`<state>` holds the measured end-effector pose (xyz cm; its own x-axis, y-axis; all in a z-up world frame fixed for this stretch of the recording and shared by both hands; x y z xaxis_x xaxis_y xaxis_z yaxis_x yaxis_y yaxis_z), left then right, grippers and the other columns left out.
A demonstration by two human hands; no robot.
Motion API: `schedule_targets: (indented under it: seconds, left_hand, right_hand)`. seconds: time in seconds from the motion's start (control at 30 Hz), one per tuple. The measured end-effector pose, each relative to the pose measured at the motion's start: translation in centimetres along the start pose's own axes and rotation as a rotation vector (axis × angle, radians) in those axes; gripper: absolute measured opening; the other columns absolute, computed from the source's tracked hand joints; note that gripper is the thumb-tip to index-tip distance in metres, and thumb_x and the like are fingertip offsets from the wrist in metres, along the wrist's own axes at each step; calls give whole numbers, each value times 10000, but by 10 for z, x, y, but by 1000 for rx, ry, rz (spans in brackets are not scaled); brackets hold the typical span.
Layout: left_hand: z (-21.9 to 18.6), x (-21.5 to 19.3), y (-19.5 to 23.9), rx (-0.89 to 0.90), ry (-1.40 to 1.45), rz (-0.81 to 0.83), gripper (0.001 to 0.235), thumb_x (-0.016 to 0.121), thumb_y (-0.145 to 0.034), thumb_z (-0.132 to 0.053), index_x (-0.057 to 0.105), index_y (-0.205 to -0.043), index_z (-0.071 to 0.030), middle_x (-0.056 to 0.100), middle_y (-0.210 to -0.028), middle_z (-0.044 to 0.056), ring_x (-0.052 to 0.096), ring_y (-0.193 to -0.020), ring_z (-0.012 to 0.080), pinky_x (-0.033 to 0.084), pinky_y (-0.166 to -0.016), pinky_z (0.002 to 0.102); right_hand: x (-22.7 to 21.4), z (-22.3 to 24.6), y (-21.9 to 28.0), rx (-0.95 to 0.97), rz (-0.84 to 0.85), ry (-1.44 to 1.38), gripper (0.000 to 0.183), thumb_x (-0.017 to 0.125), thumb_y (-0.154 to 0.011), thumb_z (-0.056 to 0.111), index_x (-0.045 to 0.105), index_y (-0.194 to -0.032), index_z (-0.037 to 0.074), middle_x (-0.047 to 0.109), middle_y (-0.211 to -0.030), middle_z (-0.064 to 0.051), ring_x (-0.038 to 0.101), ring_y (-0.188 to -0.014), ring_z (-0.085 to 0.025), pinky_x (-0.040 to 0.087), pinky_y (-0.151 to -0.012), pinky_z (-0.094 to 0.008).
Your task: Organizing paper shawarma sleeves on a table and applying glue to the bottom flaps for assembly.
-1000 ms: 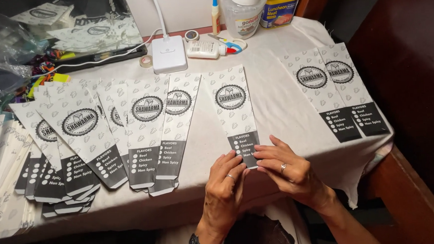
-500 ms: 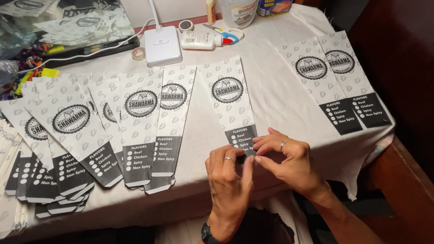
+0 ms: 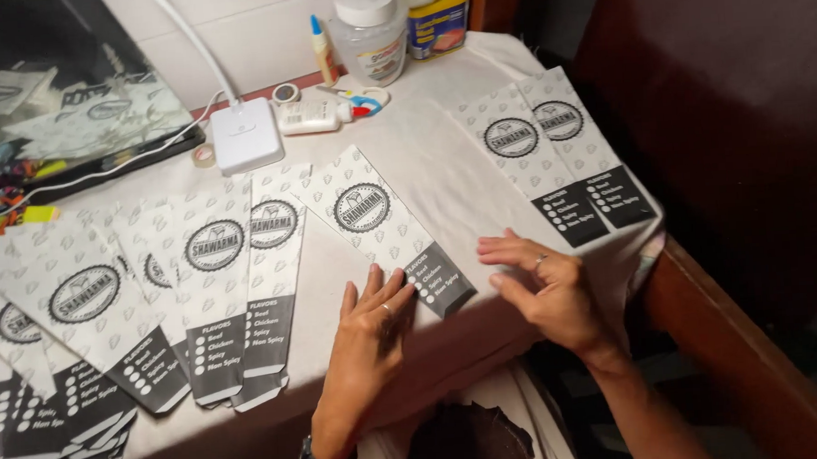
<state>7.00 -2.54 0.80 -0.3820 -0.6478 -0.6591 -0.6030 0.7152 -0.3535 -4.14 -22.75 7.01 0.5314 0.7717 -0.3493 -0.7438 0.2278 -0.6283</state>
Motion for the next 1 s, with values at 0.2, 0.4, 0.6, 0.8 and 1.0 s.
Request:
schedule_targets:
  seconds: [0.2, 0.4, 0.6, 0.8, 1.0]
  left_hand:
    - [-27, 47, -38, 84, -106, -75, 408, 596, -1007, -240, 619, -1332, 6, 532, -1485, 255, 401, -1456, 440, 217, -1221, 572]
    - [-40, 82, -74, 71, -174, -351, 477, 855, -821, -440, 689, -937, -8, 692, -1165, 220, 632, -1222, 452, 428, -1138, 513]
    - [-48, 112, -91, 128, -242, -359, 402, 870, -781, -340, 658, -925, -30, 666, -1128, 197, 635, -1199, 435, 444, -1120, 487]
    - [-66, 117, -101, 140, -195, -378, 355, 725, -953, -380, 653, -866, -44, 663, -1066, 171, 642, -1169, 392, 454, -1079, 460]
    - [-69, 117, -100, 85, -146, -295, 456, 889, -675, -300, 677, -958, -13, 643, -1162, 217, 591, -1238, 437, 402, -1142, 500]
  right_hand:
    - [-67, -26, 16, -73, -197, 409, 148, 676, -928, -79, 745, -1051, -33, 748, -1143, -178, 730, -1105, -282, 481, -1190, -474]
    - [-86, -69, 27, -116, -180, 629, 146, 710, -990, 118, 779, -1103, 56, 764, -1153, -104, 693, -1187, -294, 395, -1189, -445]
    - [-81, -87, 34, -122, -193, 638, 164, 727, -972, 109, 776, -1116, 48, 760, -1163, -120, 693, -1186, -297, 370, -1213, -453]
    - [-82, -87, 35, -125, -203, 628, 162, 725, -973, 110, 778, -1111, 43, 759, -1156, -126, 689, -1194, -298, 354, -1221, -450]
    - [-80, -96, 38, -144, -214, 619, 161, 721, -973, 111, 777, -1109, 46, 759, -1164, -121, 686, -1207, -294, 348, -1224, -437]
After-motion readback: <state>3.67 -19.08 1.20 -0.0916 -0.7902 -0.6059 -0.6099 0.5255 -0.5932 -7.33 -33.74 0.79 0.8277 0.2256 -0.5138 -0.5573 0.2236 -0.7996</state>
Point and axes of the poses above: each hand's wrist, its own y-axis away from the middle knuckle, its own x-axis out of the palm, z = x × y, the point moved 4 cm from there along -y, towards the middle knuckle
